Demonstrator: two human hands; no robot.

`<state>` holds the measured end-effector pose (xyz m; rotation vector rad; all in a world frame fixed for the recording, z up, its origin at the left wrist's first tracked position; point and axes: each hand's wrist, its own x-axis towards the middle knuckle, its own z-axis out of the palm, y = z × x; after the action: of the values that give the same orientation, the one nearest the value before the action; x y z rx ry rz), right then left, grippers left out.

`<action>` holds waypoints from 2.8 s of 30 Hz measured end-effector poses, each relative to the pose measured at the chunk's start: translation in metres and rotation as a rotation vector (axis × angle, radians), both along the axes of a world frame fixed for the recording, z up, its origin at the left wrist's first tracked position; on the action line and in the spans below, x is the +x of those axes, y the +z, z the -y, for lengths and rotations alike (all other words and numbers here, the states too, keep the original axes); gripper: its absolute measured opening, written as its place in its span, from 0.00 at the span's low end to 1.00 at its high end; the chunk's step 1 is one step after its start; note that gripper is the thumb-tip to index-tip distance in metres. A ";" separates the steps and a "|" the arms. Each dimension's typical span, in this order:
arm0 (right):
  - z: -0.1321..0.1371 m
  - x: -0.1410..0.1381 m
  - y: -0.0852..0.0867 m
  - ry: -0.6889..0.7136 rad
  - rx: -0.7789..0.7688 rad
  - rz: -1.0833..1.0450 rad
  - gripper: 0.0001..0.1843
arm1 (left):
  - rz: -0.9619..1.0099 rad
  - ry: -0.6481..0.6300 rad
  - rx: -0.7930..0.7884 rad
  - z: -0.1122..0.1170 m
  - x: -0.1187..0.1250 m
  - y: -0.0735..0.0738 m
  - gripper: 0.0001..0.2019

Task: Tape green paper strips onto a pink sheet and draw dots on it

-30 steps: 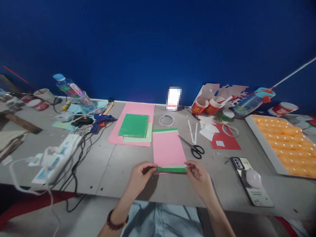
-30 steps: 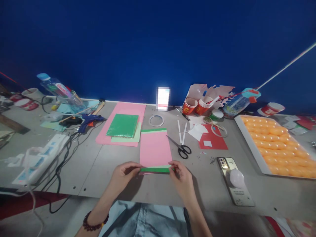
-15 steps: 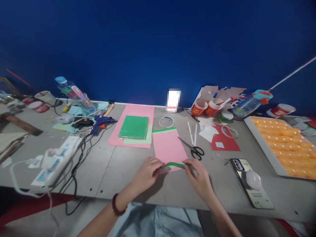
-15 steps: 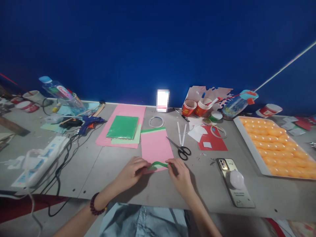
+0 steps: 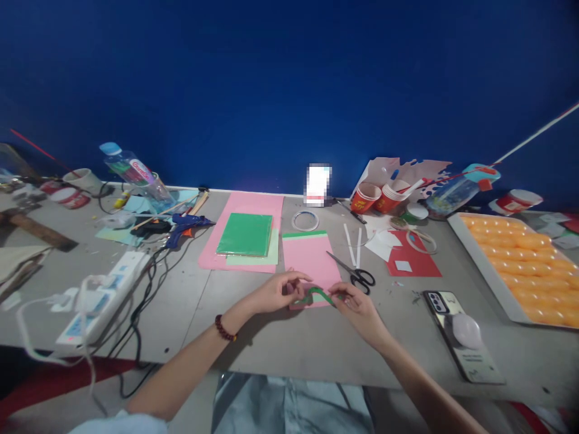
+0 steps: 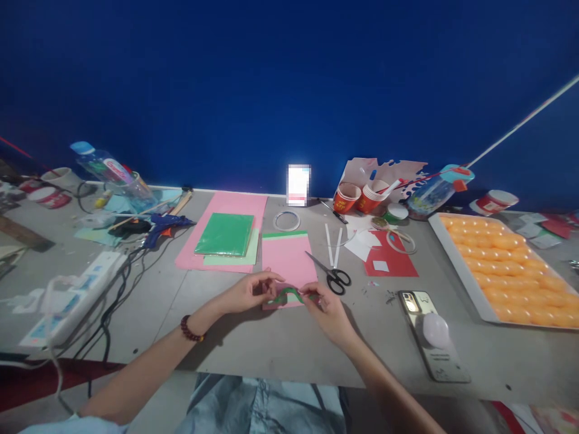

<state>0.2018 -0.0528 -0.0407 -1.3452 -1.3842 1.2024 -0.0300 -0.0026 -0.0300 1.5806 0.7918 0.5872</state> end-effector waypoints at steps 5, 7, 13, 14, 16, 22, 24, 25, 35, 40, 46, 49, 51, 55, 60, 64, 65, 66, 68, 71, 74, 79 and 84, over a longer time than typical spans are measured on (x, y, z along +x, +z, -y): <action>-0.017 -0.006 0.001 -0.040 -0.059 -0.108 0.19 | 0.042 0.031 -0.020 -0.024 0.003 -0.005 0.19; -0.024 -0.006 0.000 -0.039 -0.070 -0.132 0.21 | 0.058 0.034 -0.031 -0.032 0.003 -0.004 0.19; -0.037 0.010 -0.004 -0.129 -0.048 -0.146 0.20 | 0.070 0.300 -0.048 -0.037 -0.008 0.012 0.17; -0.037 0.013 -0.003 -0.148 -0.040 -0.137 0.20 | 0.078 0.334 -0.084 -0.034 -0.011 0.015 0.17; -0.034 0.017 -0.003 -0.170 -0.025 -0.119 0.20 | 0.044 0.378 -0.143 -0.026 -0.015 0.021 0.17; -0.025 0.015 -0.012 -0.150 0.008 -0.016 0.21 | 0.012 0.405 -0.096 -0.003 -0.010 0.012 0.13; -0.021 0.014 -0.016 -0.147 0.008 0.009 0.21 | -0.003 0.409 -0.090 0.002 -0.007 0.005 0.11; -0.019 0.013 -0.017 -0.146 0.006 0.015 0.20 | -0.021 0.415 -0.081 0.004 -0.006 0.002 0.10; -0.011 0.019 -0.012 -0.151 0.045 0.100 0.15 | 0.010 0.437 -0.098 0.011 -0.005 -0.001 0.14; -0.015 0.026 -0.005 -0.113 0.063 0.168 0.13 | 0.008 0.386 -0.119 0.014 -0.005 -0.001 0.21; -0.019 0.032 -0.003 -0.077 0.023 0.189 0.13 | 0.010 0.314 -0.204 0.013 -0.003 -0.001 0.17; -0.019 0.032 -0.003 -0.067 0.022 0.183 0.13 | 0.041 0.301 -0.222 0.012 -0.001 0.002 0.15; -0.019 0.031 -0.002 -0.063 0.023 0.182 0.13 | 0.044 0.313 -0.213 0.011 -0.001 0.005 0.15; -0.019 0.032 -0.002 -0.057 0.014 0.191 0.13 | 0.048 0.320 -0.210 0.010 -0.001 0.006 0.15; -0.018 0.032 0.000 -0.037 0.007 0.197 0.15 | 0.035 0.271 -0.187 0.009 -0.002 0.004 0.14; -0.018 0.031 0.001 -0.021 0.006 0.226 0.14 | -0.043 0.219 -0.136 0.011 -0.004 0.000 0.18; -0.019 0.031 0.001 -0.016 0.008 0.231 0.14 | -0.064 0.216 -0.121 0.011 -0.004 -0.001 0.19; -0.019 0.031 0.001 -0.012 0.011 0.232 0.14 | -0.083 0.214 -0.107 0.011 -0.004 -0.002 0.18; -0.020 0.030 0.001 -0.008 0.013 0.229 0.14 | -0.110 0.215 -0.082 0.011 -0.004 -0.002 0.17; -0.021 0.031 0.001 -0.007 0.008 0.220 0.14 | -0.150 0.221 -0.042 0.010 -0.001 0.003 0.14; -0.022 0.032 0.003 -0.010 -0.006 0.218 0.15 | -0.204 0.216 -0.031 0.008 0.002 0.012 0.14; -0.022 0.035 0.002 -0.041 -0.016 0.219 0.14 | -0.121 0.182 -0.123 0.000 0.005 0.014 0.20; -0.020 0.037 -0.006 -0.056 -0.008 0.203 0.14 | -0.093 0.153 -0.159 -0.002 0.006 0.004 0.19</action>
<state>0.2383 -0.0325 -0.0471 -1.5364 -1.4730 1.0587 -0.0245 -0.0003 -0.0262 1.4175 1.0115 0.5494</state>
